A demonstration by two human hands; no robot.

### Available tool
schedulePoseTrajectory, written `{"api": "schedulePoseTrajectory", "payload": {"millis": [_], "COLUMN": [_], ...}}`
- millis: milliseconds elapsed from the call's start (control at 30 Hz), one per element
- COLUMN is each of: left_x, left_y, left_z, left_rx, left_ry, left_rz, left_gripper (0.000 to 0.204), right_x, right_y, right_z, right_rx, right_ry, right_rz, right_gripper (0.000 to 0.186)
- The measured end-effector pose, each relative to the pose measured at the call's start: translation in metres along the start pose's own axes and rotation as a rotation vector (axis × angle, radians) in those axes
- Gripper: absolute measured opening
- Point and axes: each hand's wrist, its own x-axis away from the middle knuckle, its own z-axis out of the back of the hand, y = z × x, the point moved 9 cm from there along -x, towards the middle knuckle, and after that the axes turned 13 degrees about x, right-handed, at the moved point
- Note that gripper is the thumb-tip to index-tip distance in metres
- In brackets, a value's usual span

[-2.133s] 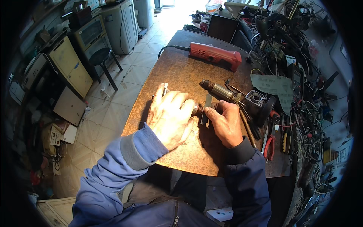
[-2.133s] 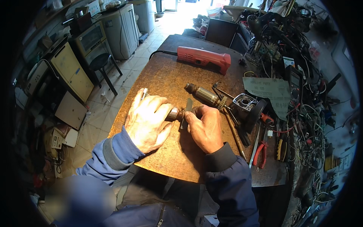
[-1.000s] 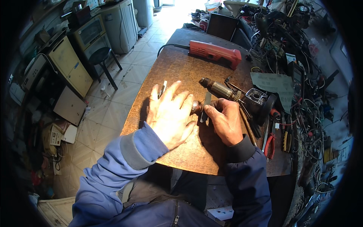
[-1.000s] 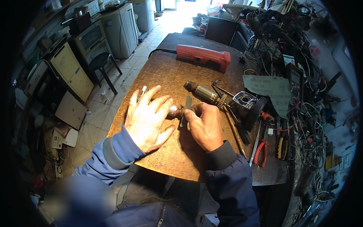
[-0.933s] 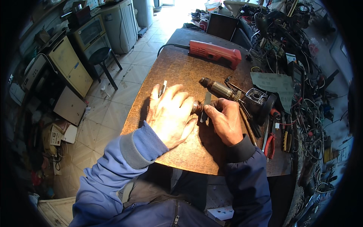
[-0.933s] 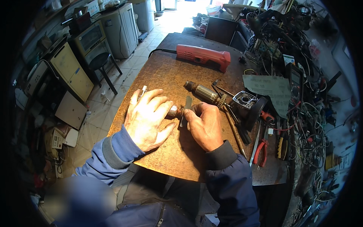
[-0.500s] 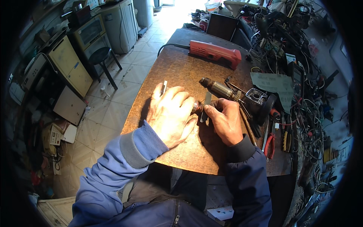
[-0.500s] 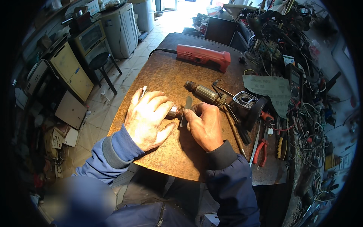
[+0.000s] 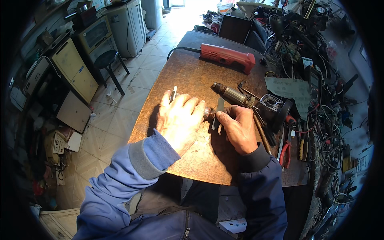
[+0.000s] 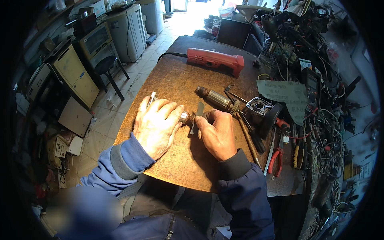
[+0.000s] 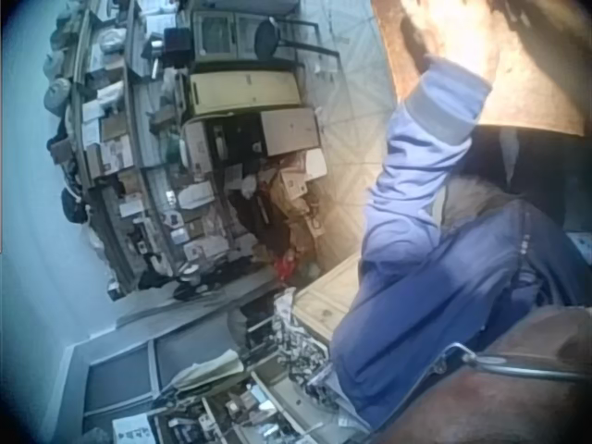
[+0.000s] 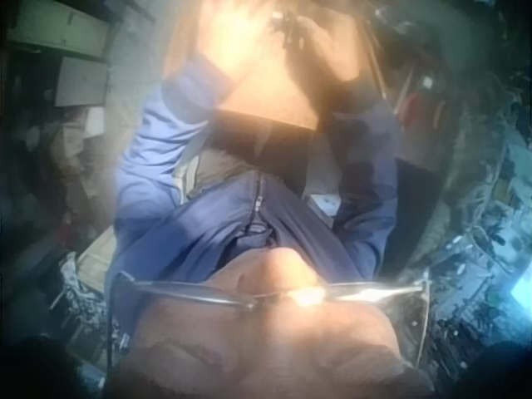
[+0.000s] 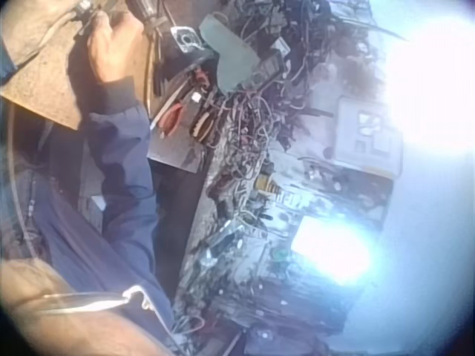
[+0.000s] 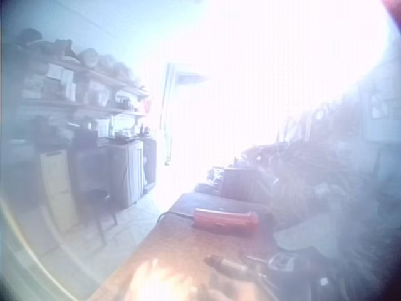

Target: The person sits on the floor and uses a small metal file to smooth the surface of a cylindrical motor component. They rotate the part repeatedly to file different sections, then place the component on the workbench and continue filing while holding it steady.

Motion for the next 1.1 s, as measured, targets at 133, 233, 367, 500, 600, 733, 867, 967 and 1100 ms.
{"api": "schedulePoseTrajectory", "payload": {"millis": [133,233,367,500,600,733,867,967,1100], "left_x": [-0.001,-0.001,0.0,-0.001,0.0,0.0,-0.001,-0.001,-0.002], "left_y": [0.001,0.001,0.0,0.0,-0.001,0.0,0.001,0.0,-0.001], "left_z": [0.0,0.002,0.001,0.002,0.001,0.003,0.004,0.003,0.002], "left_rx": [0.01,0.02,0.019,0.03,0.042,0.036,0.049,0.041,0.046], "left_ry": [0.003,0.004,0.013,0.014,0.012,0.014,0.01,0.002,-0.004], "left_rz": [-0.001,0.004,0.011,0.012,0.016,0.013,0.017,0.019,0.014], "left_gripper": [0.037,0.037,0.037,0.037,0.036,0.035,0.034,0.034,0.035], "right_x": [-0.002,-0.002,0.001,0.002,0.006,0.001,0.003,0.003,0.002], "right_y": [0.003,0.004,0.0,0.001,-0.003,0.007,0.008,0.008,0.009], "right_z": [0.002,0.0,0.002,0.002,0.002,-0.002,-0.005,-0.004,-0.005], "right_rx": [0.045,0.021,0.001,-0.05,-0.149,-0.193,-0.351,-0.354,-0.337], "right_ry": [0.017,-0.004,-0.025,-0.036,-0.058,-0.056,-0.06,-0.073,-0.074], "right_rz": [0.04,0.027,0.015,-0.047,-0.122,-0.063,-0.095,-0.115,-0.121], "right_gripper": [0.031,0.031,0.028,0.025,0.023,0.019,0.013,0.012,0.012]}}
